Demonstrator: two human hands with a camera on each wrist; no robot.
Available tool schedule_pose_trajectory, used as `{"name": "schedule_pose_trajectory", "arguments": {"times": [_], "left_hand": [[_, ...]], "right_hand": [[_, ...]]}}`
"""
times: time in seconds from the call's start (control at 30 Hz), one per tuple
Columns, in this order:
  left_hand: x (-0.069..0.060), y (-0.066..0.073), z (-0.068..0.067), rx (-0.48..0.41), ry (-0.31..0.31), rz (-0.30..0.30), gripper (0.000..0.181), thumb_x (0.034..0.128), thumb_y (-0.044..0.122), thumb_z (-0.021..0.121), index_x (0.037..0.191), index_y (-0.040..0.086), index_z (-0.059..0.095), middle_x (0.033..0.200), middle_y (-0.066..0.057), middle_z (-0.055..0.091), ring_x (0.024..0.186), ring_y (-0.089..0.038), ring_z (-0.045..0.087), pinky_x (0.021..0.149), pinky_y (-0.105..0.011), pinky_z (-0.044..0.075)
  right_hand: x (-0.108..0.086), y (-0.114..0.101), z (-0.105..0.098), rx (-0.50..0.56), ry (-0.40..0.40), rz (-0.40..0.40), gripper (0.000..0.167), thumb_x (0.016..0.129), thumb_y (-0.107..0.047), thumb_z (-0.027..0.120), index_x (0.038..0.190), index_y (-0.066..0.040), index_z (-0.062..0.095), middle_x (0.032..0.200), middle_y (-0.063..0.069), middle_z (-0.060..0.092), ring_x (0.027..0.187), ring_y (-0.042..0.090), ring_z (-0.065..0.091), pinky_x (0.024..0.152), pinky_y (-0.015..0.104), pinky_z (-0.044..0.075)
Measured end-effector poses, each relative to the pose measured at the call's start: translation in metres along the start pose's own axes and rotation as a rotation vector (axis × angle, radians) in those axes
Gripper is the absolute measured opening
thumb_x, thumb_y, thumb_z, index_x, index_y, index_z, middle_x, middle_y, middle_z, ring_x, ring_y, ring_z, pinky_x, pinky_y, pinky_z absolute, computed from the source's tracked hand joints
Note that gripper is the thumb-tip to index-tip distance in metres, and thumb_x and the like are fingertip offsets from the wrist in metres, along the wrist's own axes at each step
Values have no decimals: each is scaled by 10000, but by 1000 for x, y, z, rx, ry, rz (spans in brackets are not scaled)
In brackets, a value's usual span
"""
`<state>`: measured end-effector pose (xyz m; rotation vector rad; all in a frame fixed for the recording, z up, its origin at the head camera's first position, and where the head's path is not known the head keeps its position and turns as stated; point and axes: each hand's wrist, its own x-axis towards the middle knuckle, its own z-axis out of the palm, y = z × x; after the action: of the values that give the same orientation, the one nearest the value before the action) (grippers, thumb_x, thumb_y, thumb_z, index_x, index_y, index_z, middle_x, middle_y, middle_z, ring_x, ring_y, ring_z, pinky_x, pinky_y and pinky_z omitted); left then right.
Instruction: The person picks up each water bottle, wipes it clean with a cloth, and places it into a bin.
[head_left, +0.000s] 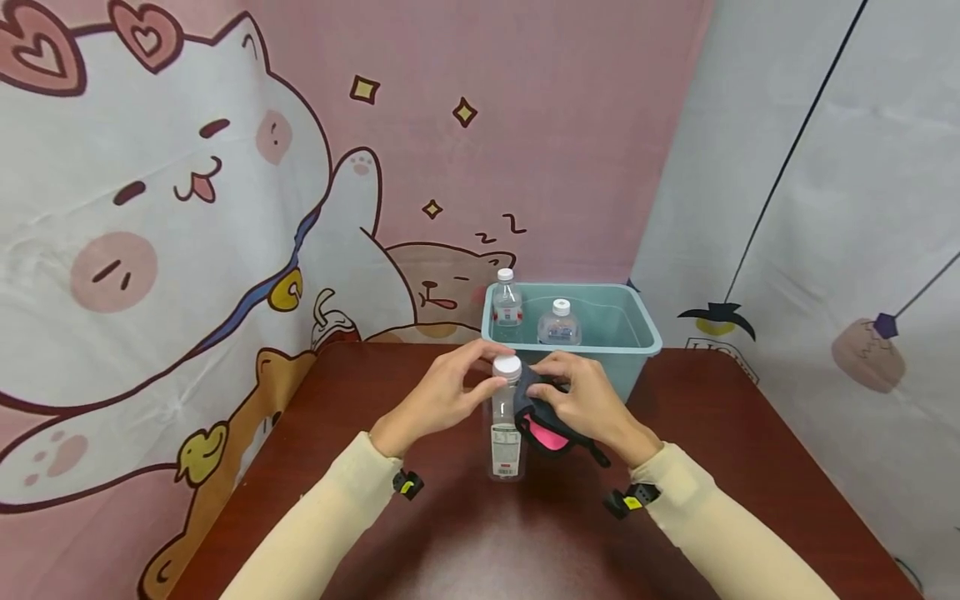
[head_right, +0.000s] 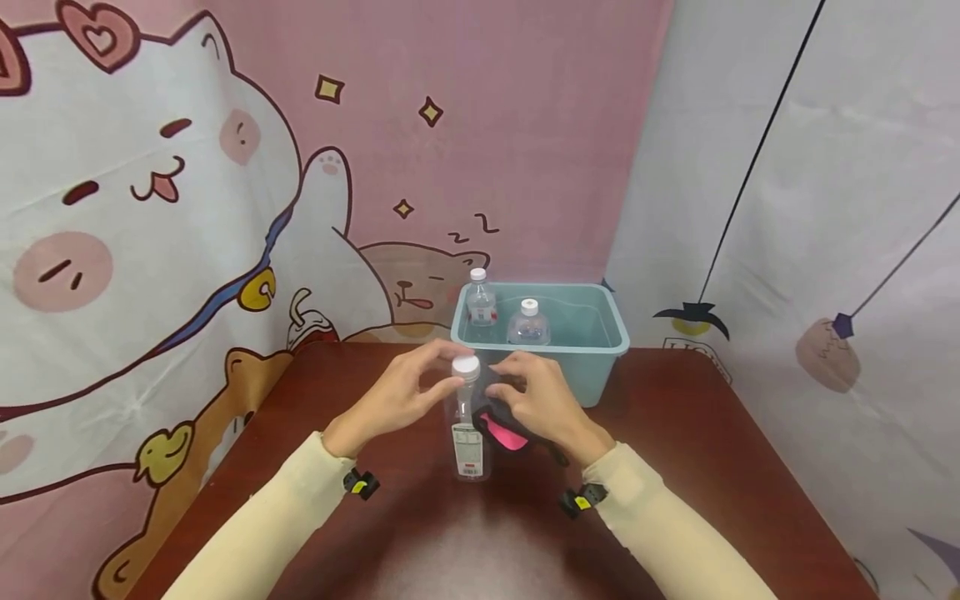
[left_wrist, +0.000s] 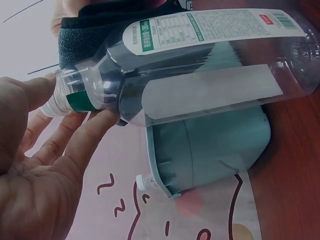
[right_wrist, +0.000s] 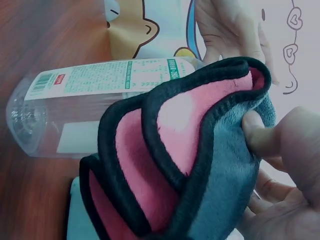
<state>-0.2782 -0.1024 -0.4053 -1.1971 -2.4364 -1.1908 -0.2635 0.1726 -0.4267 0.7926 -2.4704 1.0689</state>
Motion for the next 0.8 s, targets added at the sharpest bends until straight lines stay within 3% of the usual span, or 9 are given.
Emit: {"name": "schedule_pose_trajectory", "arguments": {"times": [0.23, 0.33, 0.47, 0.57, 0.8], "left_hand": [[2, 0, 0, 12, 1, 11, 479, 1104, 142, 824, 1551, 103, 655, 1470, -92, 763, 1241, -255, 839, 1068, -452, 706], [4, 0, 0, 16, -5, 10, 473, 1114, 158, 815, 1555, 106, 652, 1471, -85, 759, 1250, -247, 837, 1064, -432, 707], [4, 1, 0, 17, -6, -3, 461, 1122, 170, 808, 1553, 117, 654, 1469, -74, 758, 1258, -234, 833, 1062, -425, 705], [2, 1, 1, 18, -7, -8, 456, 1120, 162, 809, 1548, 119, 655, 1461, -70, 759, 1252, -231, 832, 1065, -421, 704], [1, 1, 2, 19, 3, 0, 451, 1115, 144, 812, 1535, 106, 655, 1443, -79, 764, 1222, -234, 834, 1051, -362, 704]], "right_hand": [[-9, 6, 2, 19, -59, 71, 444, 1005, -207, 944, 1413, -69, 839, 1291, 55, 793, 1180, 255, 772, 1036, 573, 704], [-11, 8, 3, 13, -69, 80, 480, 992, -201, 950, 1430, -49, 825, 1341, 73, 778, 1177, 254, 761, 1000, 506, 710], [-14, 12, 4, 30, -69, 80, 419, 983, -129, 943, 1380, -36, 847, 1299, 71, 778, 1027, 185, 719, 857, 318, 659], [-18, 18, 7, 39, -63, 79, 359, 975, -83, 939, 1326, -39, 873, 1225, 53, 797, 944, 127, 725, 786, 240, 635], [-31, 37, 19, -44, -108, 52, 225, 967, -80, 955, 1189, -79, 920, 1120, -5, 848, 997, 139, 804, 835, 286, 686]]}}
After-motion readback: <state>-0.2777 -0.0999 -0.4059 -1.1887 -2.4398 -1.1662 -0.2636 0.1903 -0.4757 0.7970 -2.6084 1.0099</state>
